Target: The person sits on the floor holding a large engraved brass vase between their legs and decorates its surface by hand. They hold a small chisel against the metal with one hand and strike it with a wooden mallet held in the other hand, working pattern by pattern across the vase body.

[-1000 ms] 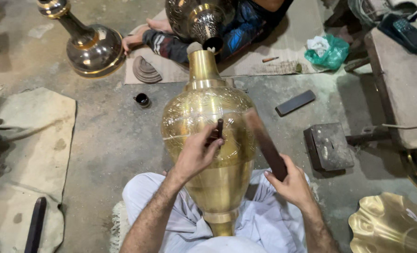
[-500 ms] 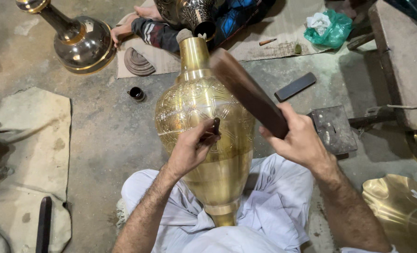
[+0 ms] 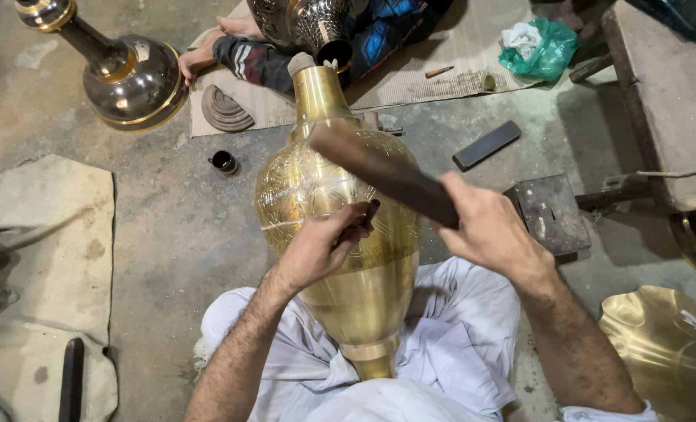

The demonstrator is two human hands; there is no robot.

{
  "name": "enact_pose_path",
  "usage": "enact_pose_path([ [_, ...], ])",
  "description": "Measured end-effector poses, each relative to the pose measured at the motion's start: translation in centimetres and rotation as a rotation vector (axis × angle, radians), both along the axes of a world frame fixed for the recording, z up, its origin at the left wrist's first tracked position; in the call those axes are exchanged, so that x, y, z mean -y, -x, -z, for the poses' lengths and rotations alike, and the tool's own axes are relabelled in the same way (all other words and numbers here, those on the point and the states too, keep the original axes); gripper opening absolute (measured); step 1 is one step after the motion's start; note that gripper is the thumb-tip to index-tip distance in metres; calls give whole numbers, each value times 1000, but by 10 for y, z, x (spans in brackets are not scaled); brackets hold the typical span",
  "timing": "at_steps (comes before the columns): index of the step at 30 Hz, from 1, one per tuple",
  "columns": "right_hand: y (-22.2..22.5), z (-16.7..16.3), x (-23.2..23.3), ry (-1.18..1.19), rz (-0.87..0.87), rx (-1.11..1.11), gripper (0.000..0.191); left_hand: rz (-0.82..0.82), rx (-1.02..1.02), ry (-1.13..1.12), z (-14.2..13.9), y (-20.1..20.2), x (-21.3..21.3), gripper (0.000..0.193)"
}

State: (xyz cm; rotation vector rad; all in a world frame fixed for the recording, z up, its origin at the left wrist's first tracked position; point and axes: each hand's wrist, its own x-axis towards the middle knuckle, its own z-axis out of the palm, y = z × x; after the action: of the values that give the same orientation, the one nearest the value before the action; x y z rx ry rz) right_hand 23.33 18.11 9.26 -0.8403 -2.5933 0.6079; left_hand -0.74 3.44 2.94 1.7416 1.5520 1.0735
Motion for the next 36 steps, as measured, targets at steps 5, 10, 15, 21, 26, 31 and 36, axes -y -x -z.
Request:
enact_pose_path([
  [5,-6,2,-1,64,30,-15,46,9,8,10,3,3,-3,40],
  [10,-4,-3,1,-42,-53,10,44,-7,24,8,8,3,1,30],
  [15,-1,-2,4,-56,-67,67,47,13,-13,-18,9,3,0,26],
  [21,-5,5,5,-47,-75,17,47,42,-72,-44,5,4,-3,28],
  [26,-16,20,7,-102,-36,66,48,123,-90,40,2,5,-10,31],
  [31,-26,49,19,-4,21,-103,49,233,-161,-11,-5,8,-18,37],
  [36,-33,81,37,138,142,-307,43,320,-308,115,-14,10,-29,39],
])
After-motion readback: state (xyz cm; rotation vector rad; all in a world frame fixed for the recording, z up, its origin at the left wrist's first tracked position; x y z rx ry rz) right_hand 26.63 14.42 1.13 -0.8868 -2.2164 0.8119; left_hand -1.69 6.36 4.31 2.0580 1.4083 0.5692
